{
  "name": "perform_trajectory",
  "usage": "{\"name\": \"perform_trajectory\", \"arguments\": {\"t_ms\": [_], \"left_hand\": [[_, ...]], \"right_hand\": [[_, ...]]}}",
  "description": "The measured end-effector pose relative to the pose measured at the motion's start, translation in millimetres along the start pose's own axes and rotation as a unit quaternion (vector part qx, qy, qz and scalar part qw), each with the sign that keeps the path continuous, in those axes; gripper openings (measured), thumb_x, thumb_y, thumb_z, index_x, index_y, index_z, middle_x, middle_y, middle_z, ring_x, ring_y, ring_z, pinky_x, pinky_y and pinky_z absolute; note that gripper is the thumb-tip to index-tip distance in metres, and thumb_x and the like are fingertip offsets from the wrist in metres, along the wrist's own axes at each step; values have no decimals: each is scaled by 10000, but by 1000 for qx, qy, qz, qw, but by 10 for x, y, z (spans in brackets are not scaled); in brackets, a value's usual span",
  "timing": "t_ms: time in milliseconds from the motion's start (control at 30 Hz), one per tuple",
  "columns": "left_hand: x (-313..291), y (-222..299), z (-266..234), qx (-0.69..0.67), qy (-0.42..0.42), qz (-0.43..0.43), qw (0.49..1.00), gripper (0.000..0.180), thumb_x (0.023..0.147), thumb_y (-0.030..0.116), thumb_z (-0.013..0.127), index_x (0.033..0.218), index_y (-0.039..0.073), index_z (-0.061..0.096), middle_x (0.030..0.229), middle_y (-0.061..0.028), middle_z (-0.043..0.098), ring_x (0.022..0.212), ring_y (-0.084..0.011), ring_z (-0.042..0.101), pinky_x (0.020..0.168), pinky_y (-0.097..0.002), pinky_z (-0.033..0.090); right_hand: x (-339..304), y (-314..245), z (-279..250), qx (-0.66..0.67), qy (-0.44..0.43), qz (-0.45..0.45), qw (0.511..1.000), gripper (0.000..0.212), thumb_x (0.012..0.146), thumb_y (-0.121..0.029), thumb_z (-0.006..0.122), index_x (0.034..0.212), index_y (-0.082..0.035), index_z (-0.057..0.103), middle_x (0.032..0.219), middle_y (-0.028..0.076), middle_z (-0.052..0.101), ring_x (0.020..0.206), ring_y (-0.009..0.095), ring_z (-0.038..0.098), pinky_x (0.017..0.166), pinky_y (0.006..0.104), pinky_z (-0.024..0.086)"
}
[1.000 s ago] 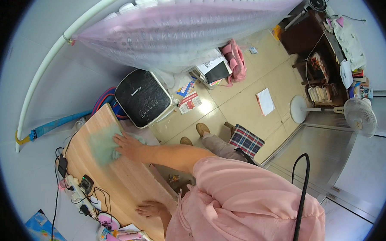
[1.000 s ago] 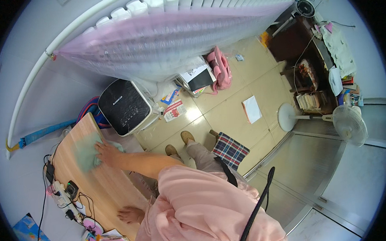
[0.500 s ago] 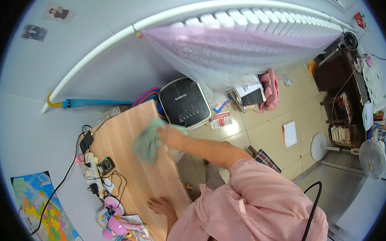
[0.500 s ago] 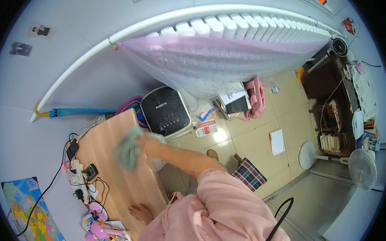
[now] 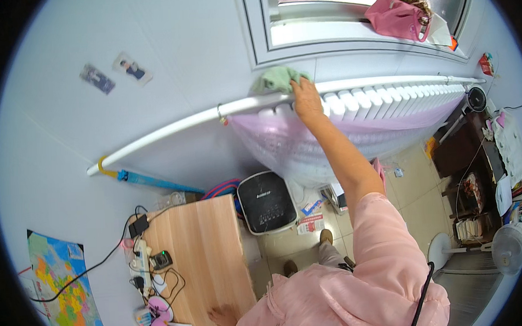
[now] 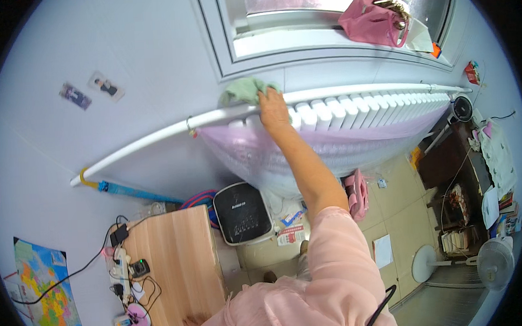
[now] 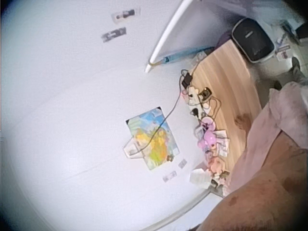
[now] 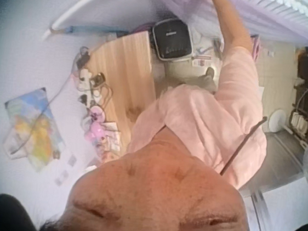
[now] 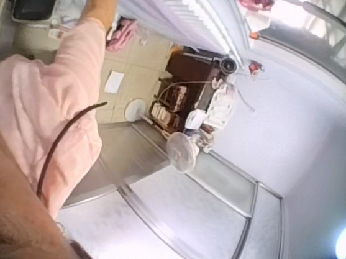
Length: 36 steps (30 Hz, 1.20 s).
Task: The person wipes a wooden desk, a white radiator, a window frame, and a dark wooden cabinet using a green cloth. The person moves around the room to reach different surfaces, wiping them methodically.
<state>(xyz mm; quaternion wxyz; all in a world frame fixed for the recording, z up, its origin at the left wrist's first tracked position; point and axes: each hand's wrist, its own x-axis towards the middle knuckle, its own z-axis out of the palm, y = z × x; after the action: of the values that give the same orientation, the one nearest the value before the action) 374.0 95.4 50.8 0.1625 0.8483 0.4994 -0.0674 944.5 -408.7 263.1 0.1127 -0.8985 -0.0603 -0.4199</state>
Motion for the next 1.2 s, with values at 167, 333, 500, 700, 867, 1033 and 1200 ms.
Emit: {"name": "perform_trajectory", "arguments": {"t_ms": [167, 333, 500, 700, 867, 1033, 1200], "left_hand": [[101, 385, 333, -42, 30, 55, 997, 540, 929, 370, 548, 1331, 14, 494, 1478, -216, 359, 1386, -387, 288, 1098, -558, 251], [-257, 1583, 517, -116, 38, 235, 964, 466, 936, 303, 571, 1281, -8, 532, 1436, -223, 412, 1358, -388, 335, 1092, -517, 288], [-696, 3049, 184, -271, -22, 363, 891, 355, 950, 183, 577, 1230, -35, 561, 1401, -223, 455, 1334, -379, 382, 1078, -475, 334], [-1047, 4388, 3, -280, 14, 529, 801, 270, 955, 133, 564, 1159, -42, 594, 1335, -216, 526, 1283, -387, 449, 1056, -463, 366], [-1445, 5888, -207, -295, 51, 682, 667, 215, 938, 74, 558, 1110, -47, 606, 1293, -204, 569, 1237, -383, 493, 1065, -450, 350], [-1707, 7029, -357, -329, 4, 726, 604, 210, 947, 75, 540, 1107, -32, 622, 1262, -188, 588, 1198, -350, 519, 1053, -419, 365], [-1821, 7592, -147, -295, 18, 735, 610, 232, 965, 115, 523, 1114, -24, 634, 1177, -168, 622, 1120, -331, 552, 980, -416, 408]], "right_hand": [[-160, 961, -337, 0, 2, 43, 999, 468, 764, -62, 565, 1230, -94, 580, 1231, 220, 540, 1186, 365, 506, 1015, 567, 369], [-104, 904, -622, 62, -66, -146, 985, 502, 784, -126, 597, 1282, -172, 559, 1260, 200, 516, 1177, 366, 502, 1031, 546, 365], [-102, 2191, -1048, 23, -120, -47, 991, 421, 882, -252, 592, 1287, -151, 538, 1223, 158, 525, 1192, 335, 485, 1068, 514, 342], [-263, 3019, -1214, -90, -55, 118, 988, 396, 917, -340, 537, 1220, -91, 588, 1205, 182, 545, 1192, 350, 478, 1066, 546, 306], [-257, 2452, -995, -4, -58, -60, 997, 409, 851, -315, 592, 1235, -176, 572, 1222, 152, 546, 1195, 374, 471, 1054, 560, 322], [-272, 3184, -1267, -86, -180, -32, 979, 532, 927, -436, 510, 1402, -212, 422, 1337, 132, 464, 1324, 293, 372, 1126, 550, 234], [-381, 3599, -1402, -113, -127, 115, 979, 511, 945, -448, 472, 1369, -165, 462, 1366, 158, 436, 1364, 326, 316, 1110, 584, 237]]}}
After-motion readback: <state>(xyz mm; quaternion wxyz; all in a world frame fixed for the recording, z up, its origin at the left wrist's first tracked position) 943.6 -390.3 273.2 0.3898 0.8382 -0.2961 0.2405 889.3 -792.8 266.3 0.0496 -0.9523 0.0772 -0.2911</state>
